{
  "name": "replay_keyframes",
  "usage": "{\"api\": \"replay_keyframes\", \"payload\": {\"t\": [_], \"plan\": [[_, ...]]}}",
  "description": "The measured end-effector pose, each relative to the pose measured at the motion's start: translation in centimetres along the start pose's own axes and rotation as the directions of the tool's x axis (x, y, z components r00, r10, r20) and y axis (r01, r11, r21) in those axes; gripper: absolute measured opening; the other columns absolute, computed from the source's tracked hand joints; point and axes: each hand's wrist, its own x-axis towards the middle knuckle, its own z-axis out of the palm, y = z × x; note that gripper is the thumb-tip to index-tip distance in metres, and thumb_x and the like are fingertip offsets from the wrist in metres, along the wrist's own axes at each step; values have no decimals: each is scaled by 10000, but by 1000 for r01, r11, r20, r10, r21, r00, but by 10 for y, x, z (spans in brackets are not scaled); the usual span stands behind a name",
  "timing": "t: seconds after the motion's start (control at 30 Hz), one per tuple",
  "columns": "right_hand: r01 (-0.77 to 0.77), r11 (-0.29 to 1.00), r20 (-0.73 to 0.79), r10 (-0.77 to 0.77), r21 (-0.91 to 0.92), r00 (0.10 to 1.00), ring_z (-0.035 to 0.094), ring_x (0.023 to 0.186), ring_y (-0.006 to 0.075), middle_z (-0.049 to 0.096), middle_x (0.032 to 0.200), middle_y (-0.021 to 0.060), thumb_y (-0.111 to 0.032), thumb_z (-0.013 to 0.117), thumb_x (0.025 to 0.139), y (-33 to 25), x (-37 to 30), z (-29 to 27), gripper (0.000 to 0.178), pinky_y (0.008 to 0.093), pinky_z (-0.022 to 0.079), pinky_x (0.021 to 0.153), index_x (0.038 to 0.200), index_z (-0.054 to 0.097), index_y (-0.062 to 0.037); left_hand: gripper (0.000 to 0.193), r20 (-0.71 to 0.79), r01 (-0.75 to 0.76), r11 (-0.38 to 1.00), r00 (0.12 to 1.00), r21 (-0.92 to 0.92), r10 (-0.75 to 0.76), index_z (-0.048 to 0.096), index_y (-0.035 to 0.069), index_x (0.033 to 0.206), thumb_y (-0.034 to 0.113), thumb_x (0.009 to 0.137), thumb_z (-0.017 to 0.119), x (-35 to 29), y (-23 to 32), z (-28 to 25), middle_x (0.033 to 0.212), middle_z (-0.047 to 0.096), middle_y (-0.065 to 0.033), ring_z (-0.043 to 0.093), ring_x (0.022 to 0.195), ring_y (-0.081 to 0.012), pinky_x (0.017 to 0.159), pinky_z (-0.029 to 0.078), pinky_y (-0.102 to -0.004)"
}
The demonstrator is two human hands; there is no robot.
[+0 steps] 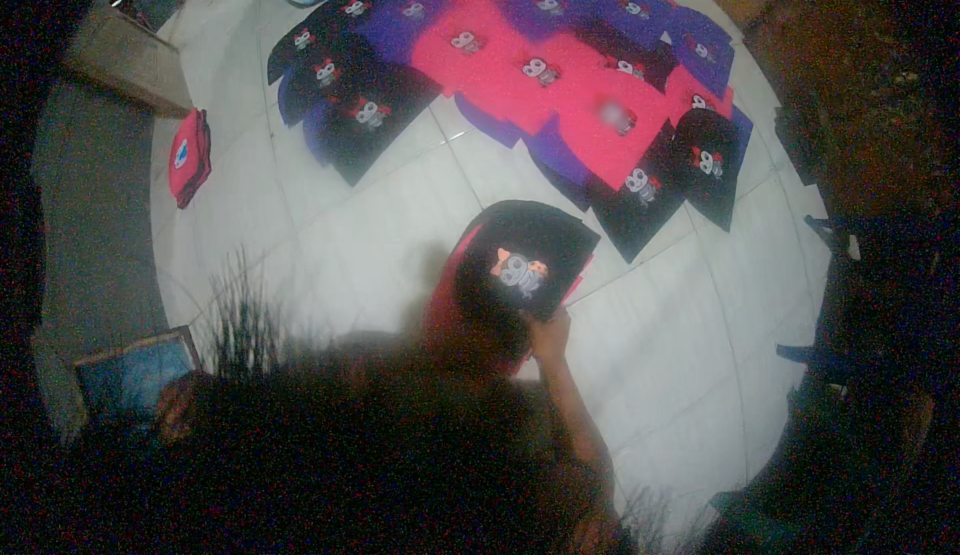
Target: The person cleans a screen-printing frame with a cloth, adjusts small components on a squeegee, and then organizes printed fabric pieces by picking them up and stacking them on the floor.
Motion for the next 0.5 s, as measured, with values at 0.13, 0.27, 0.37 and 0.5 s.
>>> {"api": "replay_keyframes", "payload": {"t": [0.13, 0.27, 0.37, 0.5], "plan": [[3, 989, -14, -5, -146, 1000, 668, 944, 229, 711, 1026, 111, 6, 777, 684, -19, 4, 1, 425, 349, 514, 816, 1087, 642, 4, 348, 163, 439, 872, 897, -218, -411, 633, 48, 1150, 259, 875, 606, 4, -99, -61, 1138, 628, -187, 563, 1142, -367, 990, 434, -474], [-36, 996, 22, 38, -87, 999, 661, 926, 189, 677, 1070, 101, 159, 713, 685, -8, 7, -8, 528, 316, 543, 808, 1171, 561, 16, 574, -288, 630, 725, 775, 280, -562, 461, -43, 1333, 242, 864, 630, 26, -220, -126, 1345, 527, -212, 492, 1238, -383, 1048, 377, -480], [1, 998, 105, -7, 56, 994, 664, 923, 197, 676, 1064, 102, 163, 708, 690, -17, 1, -3, 518, 321, 547, 808, 1162, 563, 9, 636, -345, 792, 476, 601, 383, -721, 377, 128, 1477, 401, 930, 555, -10, -265, -145, 1532, 376, -44, 295, 1423, -340, 1135, 238, -567], [-111, 993, 125, 105, 45, 987, 670, 894, 204, 676, 1045, 97, 162, 691, 702, -12, 3, -6, 509, 336, 560, 778, 1167, 561, 4, 456, -473, 805, 524, 589, 278, -655, 570, 116, 1325, 365, 943, 552, -12, -261, -123, 1435, 502, -57, 411, 1345, -339, 1094, 273, -573]]}}
